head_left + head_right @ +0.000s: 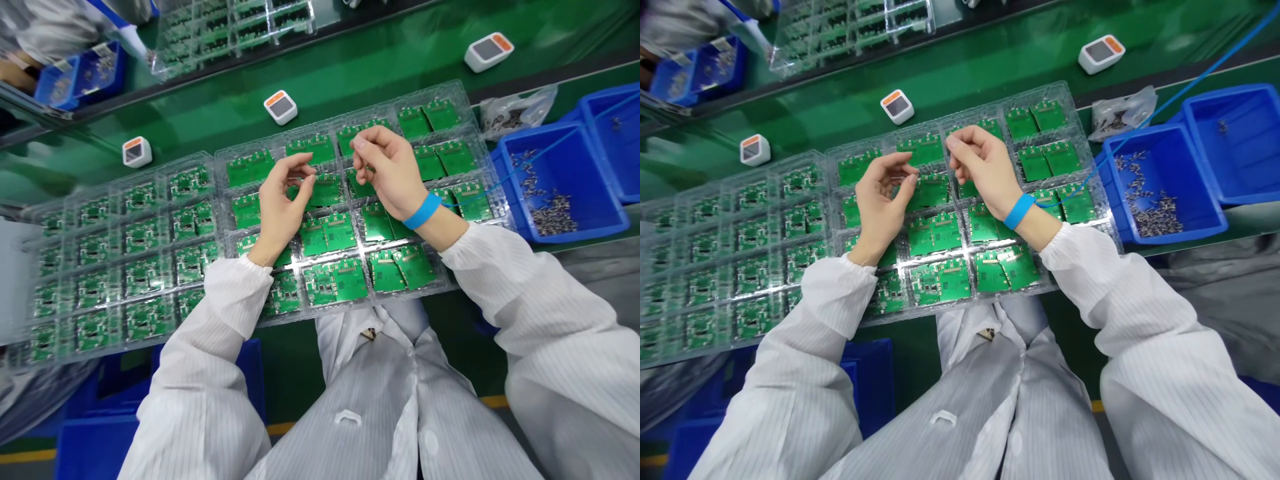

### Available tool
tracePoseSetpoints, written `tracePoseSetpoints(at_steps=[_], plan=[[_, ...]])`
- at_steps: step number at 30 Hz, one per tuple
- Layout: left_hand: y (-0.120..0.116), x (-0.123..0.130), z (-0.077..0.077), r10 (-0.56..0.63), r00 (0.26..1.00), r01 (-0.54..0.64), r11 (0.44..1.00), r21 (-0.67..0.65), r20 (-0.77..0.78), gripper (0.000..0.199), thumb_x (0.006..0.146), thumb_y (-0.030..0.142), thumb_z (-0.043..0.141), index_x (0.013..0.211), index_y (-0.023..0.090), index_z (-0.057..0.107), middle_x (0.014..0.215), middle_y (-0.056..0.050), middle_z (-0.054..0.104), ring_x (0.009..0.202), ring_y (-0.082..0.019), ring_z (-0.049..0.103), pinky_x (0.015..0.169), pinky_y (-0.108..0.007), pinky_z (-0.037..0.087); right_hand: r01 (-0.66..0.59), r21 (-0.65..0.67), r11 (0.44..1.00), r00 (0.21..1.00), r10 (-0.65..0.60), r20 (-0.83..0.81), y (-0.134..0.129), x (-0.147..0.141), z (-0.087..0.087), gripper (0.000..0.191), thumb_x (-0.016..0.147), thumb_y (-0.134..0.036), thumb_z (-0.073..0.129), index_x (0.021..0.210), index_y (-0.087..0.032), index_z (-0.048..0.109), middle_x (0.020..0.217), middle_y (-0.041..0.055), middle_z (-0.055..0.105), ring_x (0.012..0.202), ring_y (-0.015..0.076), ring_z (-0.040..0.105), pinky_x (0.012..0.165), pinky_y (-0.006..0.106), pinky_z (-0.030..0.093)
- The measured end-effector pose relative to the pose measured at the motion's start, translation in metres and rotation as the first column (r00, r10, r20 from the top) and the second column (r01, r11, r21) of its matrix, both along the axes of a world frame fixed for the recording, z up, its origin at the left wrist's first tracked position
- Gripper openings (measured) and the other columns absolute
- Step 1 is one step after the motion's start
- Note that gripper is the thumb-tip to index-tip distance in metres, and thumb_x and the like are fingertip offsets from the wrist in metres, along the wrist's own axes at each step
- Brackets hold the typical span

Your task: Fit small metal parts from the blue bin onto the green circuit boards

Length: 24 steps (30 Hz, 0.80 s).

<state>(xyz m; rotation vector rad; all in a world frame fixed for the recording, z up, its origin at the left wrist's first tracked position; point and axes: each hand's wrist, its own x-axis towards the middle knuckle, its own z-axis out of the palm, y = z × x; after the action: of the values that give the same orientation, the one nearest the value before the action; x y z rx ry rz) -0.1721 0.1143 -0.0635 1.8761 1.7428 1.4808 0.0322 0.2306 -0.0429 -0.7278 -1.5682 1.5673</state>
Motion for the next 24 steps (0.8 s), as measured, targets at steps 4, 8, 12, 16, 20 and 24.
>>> tracePoseSetpoints(at_steps=[4,8,12,16,20,24], plan=[[-0.001,0.002,0.002,0.013,1.000,-0.013,1.000,-0.010,0.000,0.029,0.114,0.053,0.066,0.131,0.031,0.072,0.122,-0.006,0.081,0.111,-0.022,0.079,0.097,-0.039,0.066,-0.014,0.023,1.000,1.000,0.014,0.000,0.000,0.000,-0.001,0.066,0.092,-0.092,0.074,0.103,-0.028,0.059,0.088,0.0018,0.066,0.079,0.0172,0.064,0.063,0.029,0.057],[-0.001,0.005,0.008,-0.076,0.990,0.067,0.995,-0.074,-0.121,0.022,0.112,0.047,0.067,0.120,0.028,0.077,0.121,-0.007,0.082,0.116,-0.025,0.077,0.106,-0.044,0.063,-0.011,0.027,1.000,1.000,0.012,-0.021,0.001,-0.001,-0.003,0.066,0.093,-0.091,0.074,0.103,-0.028,0.059,0.086,0.0009,0.065,0.077,0.0162,0.063,0.064,0.029,0.057],[0.001,0.008,0.009,-0.215,0.931,0.172,0.971,-0.167,-0.294,0.020,0.111,0.041,0.067,0.119,0.028,0.080,0.135,-0.010,0.080,0.134,-0.031,0.071,0.122,-0.055,0.054,0.008,-0.009,1.000,1.000,-0.008,-0.004,0.000,-0.002,-0.001,0.065,0.092,-0.090,0.077,0.103,-0.028,0.061,0.084,0.0008,0.064,0.076,0.0172,0.063,0.065,0.030,0.058],[0.002,0.010,0.003,-0.217,0.907,0.159,0.970,-0.185,-0.362,0.031,0.114,0.045,0.062,0.133,0.026,0.078,0.145,-0.014,0.075,0.142,-0.034,0.066,0.125,-0.058,0.051,-0.001,-0.030,1.000,1.000,0.001,-0.003,-0.003,-0.002,0.003,0.066,0.091,-0.091,0.078,0.103,-0.028,0.061,0.084,0.0007,0.064,0.076,0.0171,0.063,0.064,0.030,0.056],[0.002,0.010,-0.003,-0.162,0.896,0.089,0.978,-0.191,-0.413,0.039,0.113,0.049,0.062,0.139,0.025,0.077,0.145,-0.017,0.072,0.142,-0.038,0.062,0.126,-0.061,0.051,-0.049,-0.014,0.999,0.999,0.048,-0.023,-0.003,-0.001,0.002,0.065,0.092,-0.090,0.076,0.104,-0.028,0.061,0.086,0.0007,0.064,0.076,0.0164,0.063,0.063,0.029,0.054],[0.000,0.013,0.001,-0.176,0.870,0.074,0.970,-0.231,-0.460,0.050,0.114,0.054,0.058,0.151,0.023,0.072,0.152,-0.019,0.068,0.145,-0.040,0.059,0.128,-0.064,0.048,-0.077,-0.018,0.997,0.990,0.075,-0.119,0.000,-0.003,-0.004,0.064,0.090,-0.086,0.083,0.101,-0.026,0.062,0.082,-0.0008,0.063,0.072,0.0138,0.059,0.060,0.027,0.052]])
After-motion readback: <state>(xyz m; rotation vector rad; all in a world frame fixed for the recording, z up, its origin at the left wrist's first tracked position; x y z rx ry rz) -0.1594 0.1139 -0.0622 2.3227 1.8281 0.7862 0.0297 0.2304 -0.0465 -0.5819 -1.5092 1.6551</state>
